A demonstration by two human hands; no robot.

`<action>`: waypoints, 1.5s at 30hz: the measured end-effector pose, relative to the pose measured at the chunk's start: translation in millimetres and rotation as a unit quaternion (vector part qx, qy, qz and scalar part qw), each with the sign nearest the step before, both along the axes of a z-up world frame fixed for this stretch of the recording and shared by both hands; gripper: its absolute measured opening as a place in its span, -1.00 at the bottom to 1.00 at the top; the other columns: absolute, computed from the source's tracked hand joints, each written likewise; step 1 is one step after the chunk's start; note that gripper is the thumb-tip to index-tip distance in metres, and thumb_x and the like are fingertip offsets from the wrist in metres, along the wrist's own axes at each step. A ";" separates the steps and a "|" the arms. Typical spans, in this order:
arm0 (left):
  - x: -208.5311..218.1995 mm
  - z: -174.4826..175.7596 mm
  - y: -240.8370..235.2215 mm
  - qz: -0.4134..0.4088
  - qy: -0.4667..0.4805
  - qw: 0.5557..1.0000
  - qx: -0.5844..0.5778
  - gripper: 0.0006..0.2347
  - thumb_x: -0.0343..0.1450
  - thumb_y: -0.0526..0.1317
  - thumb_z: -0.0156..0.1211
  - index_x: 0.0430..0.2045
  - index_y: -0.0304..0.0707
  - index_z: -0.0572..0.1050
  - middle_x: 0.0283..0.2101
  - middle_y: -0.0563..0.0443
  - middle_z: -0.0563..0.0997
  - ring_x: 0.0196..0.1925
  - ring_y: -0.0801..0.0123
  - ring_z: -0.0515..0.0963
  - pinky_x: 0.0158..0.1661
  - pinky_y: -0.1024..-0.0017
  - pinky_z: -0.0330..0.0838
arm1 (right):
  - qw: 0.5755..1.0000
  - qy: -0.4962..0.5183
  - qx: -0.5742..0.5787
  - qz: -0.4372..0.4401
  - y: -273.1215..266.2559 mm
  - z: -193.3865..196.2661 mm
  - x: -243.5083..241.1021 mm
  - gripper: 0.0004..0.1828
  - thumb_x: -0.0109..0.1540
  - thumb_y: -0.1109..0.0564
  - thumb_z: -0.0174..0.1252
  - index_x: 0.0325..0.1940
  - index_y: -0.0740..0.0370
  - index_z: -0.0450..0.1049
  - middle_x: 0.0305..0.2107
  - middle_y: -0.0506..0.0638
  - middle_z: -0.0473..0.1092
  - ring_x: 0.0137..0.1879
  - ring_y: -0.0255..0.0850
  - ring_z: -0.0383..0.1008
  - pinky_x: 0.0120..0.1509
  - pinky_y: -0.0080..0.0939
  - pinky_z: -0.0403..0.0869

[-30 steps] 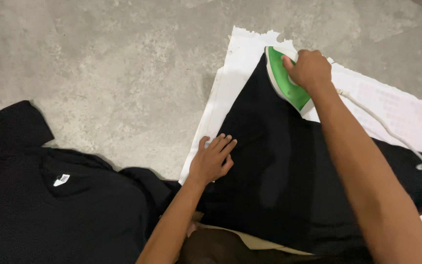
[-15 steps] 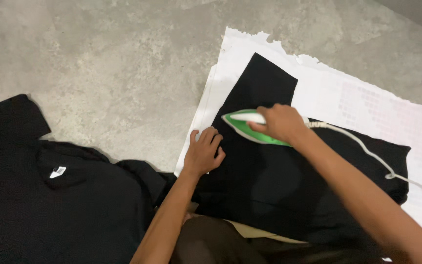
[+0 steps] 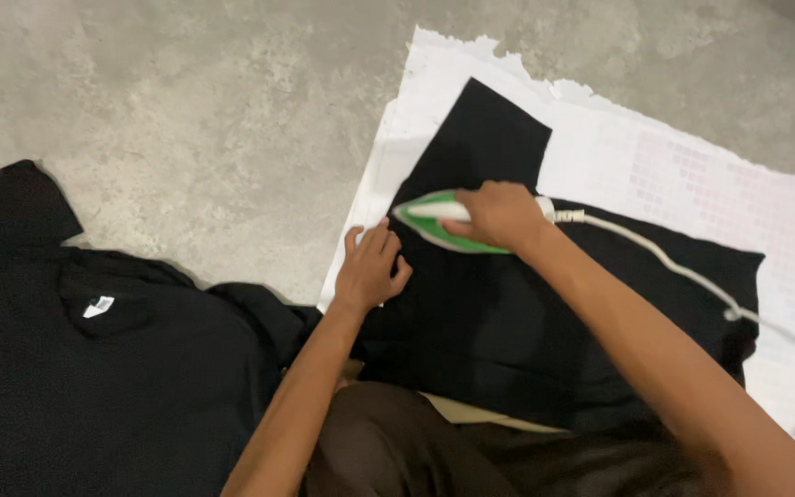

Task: The person irons a black t-shirt laid out on a white cloth on the floor. They use a green and white iron to smooth the fabric, frequently adjusting the shirt's position and sleeves with their hands to ensure even coverage.

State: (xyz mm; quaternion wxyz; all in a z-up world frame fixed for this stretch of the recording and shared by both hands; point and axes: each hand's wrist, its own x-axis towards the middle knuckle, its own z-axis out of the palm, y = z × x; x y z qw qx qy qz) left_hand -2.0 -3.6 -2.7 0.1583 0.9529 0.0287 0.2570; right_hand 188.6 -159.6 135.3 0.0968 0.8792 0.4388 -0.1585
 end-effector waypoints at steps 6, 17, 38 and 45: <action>1.2 10.2 3.1 -0.002 0.016 1.000 -0.013 -0.90 0.30 -0.18 0.18 -0.40 -0.04 0.44 -0.22 0.06 0.53 0.17 0.29 0.59 0.19 0.06 0.23 | 0.993 0.041 0.010 -0.107 2.4 0.6 4.6 -0.24 0.30 -0.52 -0.06 0.17 0.12 0.57 -0.19 0.29 0.58 -0.06 0.30 0.65 -0.04 0.25 0.60; 0.0 12.7 2.0 -0.004 0.032 0.999 0.034 -0.94 0.36 -0.16 0.19 -0.43 -0.02 0.46 -0.18 0.13 0.59 0.16 0.34 0.64 0.13 0.14 0.24 | 0.984 0.005 -0.056 -0.172 -209.7 18.3 37.4 -0.22 0.30 -0.57 -0.08 0.17 0.03 0.60 -0.26 0.26 0.62 -0.06 0.24 0.68 0.01 0.21 0.59; 102.6 96.1 -37.1 -0.051 0.476 0.876 -0.056 0.26 0.12 0.47 0.30 0.57 -0.11 -0.38 0.64 -0.10 -0.50 0.65 -0.02 -0.54 0.50 -0.23 -0.60 | 0.977 0.035 0.015 -0.211 -224.6 9.8 61.3 -0.12 0.24 -0.66 -0.12 -0.18 0.14 0.69 -0.37 0.14 0.61 -0.15 0.15 0.67 -0.07 0.17 0.59; 99.0 83.8 -36.6 -0.066 0.485 0.871 -0.043 0.29 0.11 0.47 0.31 0.56 -0.17 -0.40 0.63 -0.14 -0.52 0.63 -0.06 -0.59 0.45 -0.29 -0.69 | 0.912 0.027 -0.112 -0.395 -436.1 9.2 114.1 -0.11 0.18 -0.70 -0.09 -0.01 0.02 0.72 -0.08 0.17 0.65 0.17 0.22 0.61 0.22 0.20 0.52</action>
